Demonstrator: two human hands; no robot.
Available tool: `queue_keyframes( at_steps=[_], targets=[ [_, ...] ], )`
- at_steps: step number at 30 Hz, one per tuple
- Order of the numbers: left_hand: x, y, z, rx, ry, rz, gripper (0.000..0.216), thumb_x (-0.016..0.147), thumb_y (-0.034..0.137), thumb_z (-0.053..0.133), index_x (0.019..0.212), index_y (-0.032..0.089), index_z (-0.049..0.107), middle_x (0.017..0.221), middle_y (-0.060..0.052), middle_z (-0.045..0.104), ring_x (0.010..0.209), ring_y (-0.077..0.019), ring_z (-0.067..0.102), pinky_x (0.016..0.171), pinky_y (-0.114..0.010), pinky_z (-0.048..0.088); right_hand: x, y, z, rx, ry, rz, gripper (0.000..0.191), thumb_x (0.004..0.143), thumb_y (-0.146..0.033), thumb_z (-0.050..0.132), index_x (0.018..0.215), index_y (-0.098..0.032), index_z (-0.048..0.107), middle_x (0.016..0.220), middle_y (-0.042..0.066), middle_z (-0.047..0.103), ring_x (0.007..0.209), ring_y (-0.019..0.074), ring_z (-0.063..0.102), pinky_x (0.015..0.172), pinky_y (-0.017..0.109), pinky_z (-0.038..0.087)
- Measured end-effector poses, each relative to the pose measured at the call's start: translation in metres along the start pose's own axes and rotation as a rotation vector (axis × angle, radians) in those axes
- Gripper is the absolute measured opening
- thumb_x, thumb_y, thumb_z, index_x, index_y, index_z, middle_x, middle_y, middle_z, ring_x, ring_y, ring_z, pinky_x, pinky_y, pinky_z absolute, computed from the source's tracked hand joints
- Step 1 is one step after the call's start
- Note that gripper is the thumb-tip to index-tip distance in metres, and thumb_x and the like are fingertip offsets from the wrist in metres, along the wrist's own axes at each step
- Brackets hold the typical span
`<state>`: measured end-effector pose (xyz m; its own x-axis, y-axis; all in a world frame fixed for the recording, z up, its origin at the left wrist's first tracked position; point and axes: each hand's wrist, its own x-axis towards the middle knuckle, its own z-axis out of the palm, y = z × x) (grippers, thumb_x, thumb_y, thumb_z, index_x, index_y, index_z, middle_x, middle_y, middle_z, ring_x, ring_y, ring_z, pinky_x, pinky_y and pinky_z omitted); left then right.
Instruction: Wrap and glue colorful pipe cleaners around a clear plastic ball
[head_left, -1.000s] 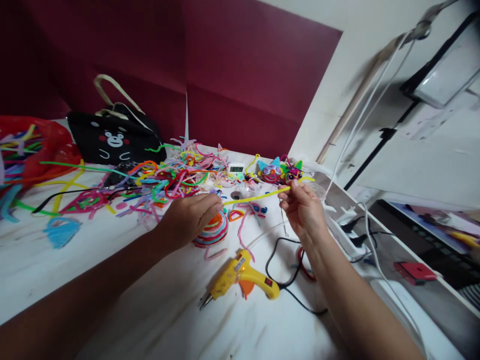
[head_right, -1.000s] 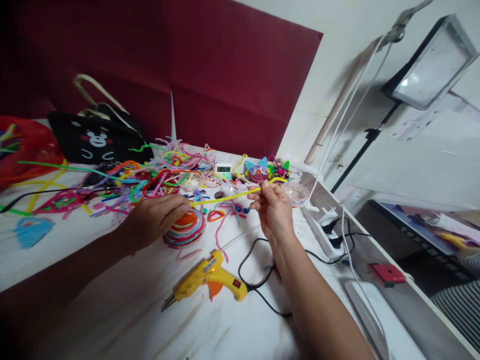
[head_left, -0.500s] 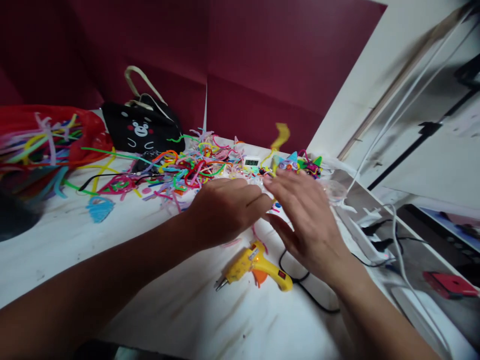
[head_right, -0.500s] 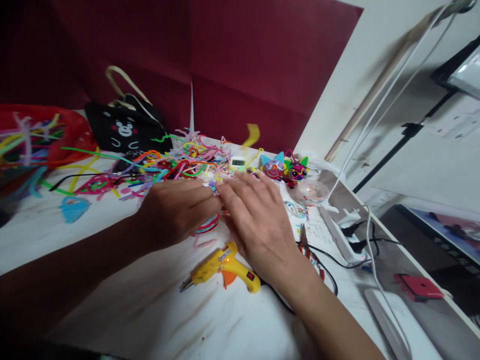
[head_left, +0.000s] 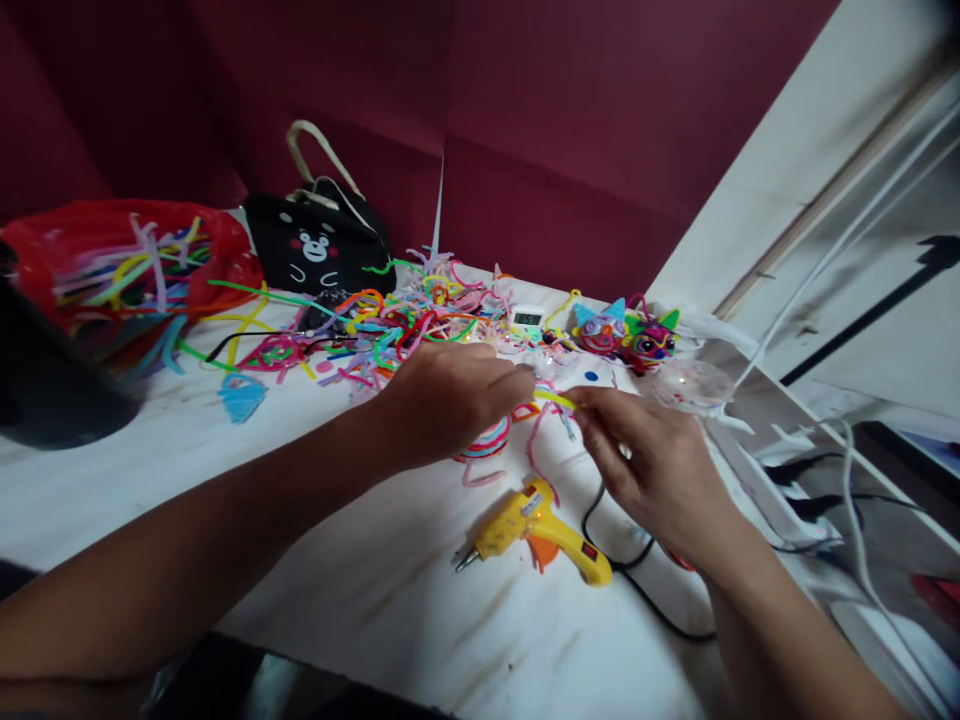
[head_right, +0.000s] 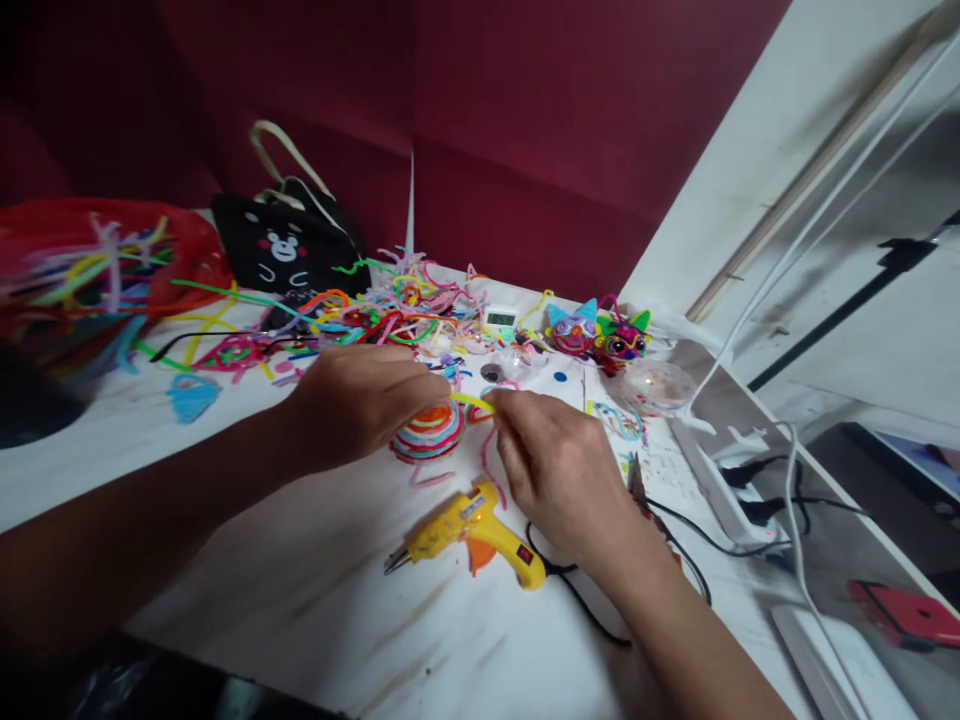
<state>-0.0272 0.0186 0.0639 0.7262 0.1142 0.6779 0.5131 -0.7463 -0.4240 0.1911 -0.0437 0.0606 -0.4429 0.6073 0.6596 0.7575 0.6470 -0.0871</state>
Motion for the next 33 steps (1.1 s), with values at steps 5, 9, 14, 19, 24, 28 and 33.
queue_keyframes(
  at_steps=[5, 9, 14, 19, 24, 28, 33],
  targets=[
    [-0.008, 0.003, 0.010, -0.293, -0.072, -0.167, 0.025, 0.100, 0.031, 0.042, 0.099, 0.019, 0.064, 0.073, 0.000, 0.069, 0.066, -0.0146, 0.064, 0.060, -0.024, 0.043, -0.003, -0.001, 0.014, 0.156, -0.020, 0.035, 0.017, 0.096, -0.018, 0.054, 0.107, -0.017, 0.067, 0.086, 0.006, 0.076, 0.063, 0.0141, 0.067, 0.059, 0.023, 0.048],
    [-0.029, -0.017, 0.020, -0.609, -0.237, -0.406, 0.056, 0.095, 0.054, 0.051, 0.137, 0.016, 0.047, 0.089, -0.002, 0.072, 0.080, -0.0159, 0.068, 0.074, -0.024, 0.050, -0.004, 0.010, 0.019, 0.221, -0.177, 0.248, 0.018, 0.098, -0.026, 0.051, 0.097, -0.020, 0.067, 0.070, 0.002, 0.068, 0.056, 0.0140, 0.058, 0.056, 0.025, 0.041],
    [-0.070, -0.039, 0.035, -0.642, -0.542, -0.537, 0.081, 0.079, 0.059, 0.070, 0.142, 0.014, 0.047, 0.144, -0.019, 0.054, 0.134, -0.0317, 0.050, 0.109, -0.039, 0.040, -0.006, 0.024, 0.044, 0.482, -0.374, 0.373, 0.027, 0.099, -0.035, 0.044, 0.087, -0.020, 0.064, 0.074, 0.001, 0.064, 0.066, 0.0160, 0.058, 0.062, 0.027, 0.042],
    [-0.089, -0.039, 0.047, -0.713, -0.637, -0.541, 0.092, 0.072, 0.051, 0.078, 0.147, 0.014, 0.040, 0.150, -0.020, 0.049, 0.136, -0.0339, 0.048, 0.111, -0.042, 0.038, -0.016, 0.028, 0.074, 0.611, -0.436, 0.439, 0.030, 0.098, -0.038, 0.044, 0.085, -0.020, 0.063, 0.065, -0.001, 0.059, 0.061, 0.0161, 0.055, 0.057, 0.026, 0.041],
    [-0.084, -0.035, 0.054, -0.794, -0.618, -0.479, 0.078, 0.072, 0.039, 0.079, 0.142, 0.020, 0.048, 0.143, -0.014, 0.058, 0.131, -0.0330, 0.055, 0.107, -0.041, 0.042, -0.023, 0.033, 0.085, 0.776, -0.449, 0.549, 0.035, 0.096, -0.052, 0.048, 0.090, -0.021, 0.064, 0.065, -0.002, 0.060, 0.057, 0.0155, 0.058, 0.053, 0.026, 0.043],
    [-0.084, -0.034, 0.054, -0.891, -0.613, -0.590, 0.084, 0.072, 0.040, 0.078, 0.145, 0.021, 0.043, 0.147, -0.014, 0.055, 0.134, -0.0325, 0.052, 0.107, -0.039, 0.043, -0.021, 0.034, 0.086, 0.882, -0.396, 0.633, 0.041, 0.089, -0.061, 0.054, 0.083, -0.022, 0.063, 0.064, -0.002, 0.058, 0.057, 0.0151, 0.056, 0.053, 0.026, 0.044],
    [-0.083, -0.031, 0.050, -1.013, -0.456, -0.762, 0.097, 0.065, 0.050, 0.082, 0.147, 0.020, 0.039, 0.149, -0.017, 0.051, 0.137, -0.0344, 0.049, 0.111, -0.046, 0.041, -0.012, 0.035, 0.076, 0.965, -0.261, 0.710, 0.038, 0.078, -0.058, 0.070, 0.077, -0.020, 0.068, 0.074, 0.000, 0.063, 0.071, 0.0160, 0.057, 0.066, 0.028, 0.047]
  ],
)
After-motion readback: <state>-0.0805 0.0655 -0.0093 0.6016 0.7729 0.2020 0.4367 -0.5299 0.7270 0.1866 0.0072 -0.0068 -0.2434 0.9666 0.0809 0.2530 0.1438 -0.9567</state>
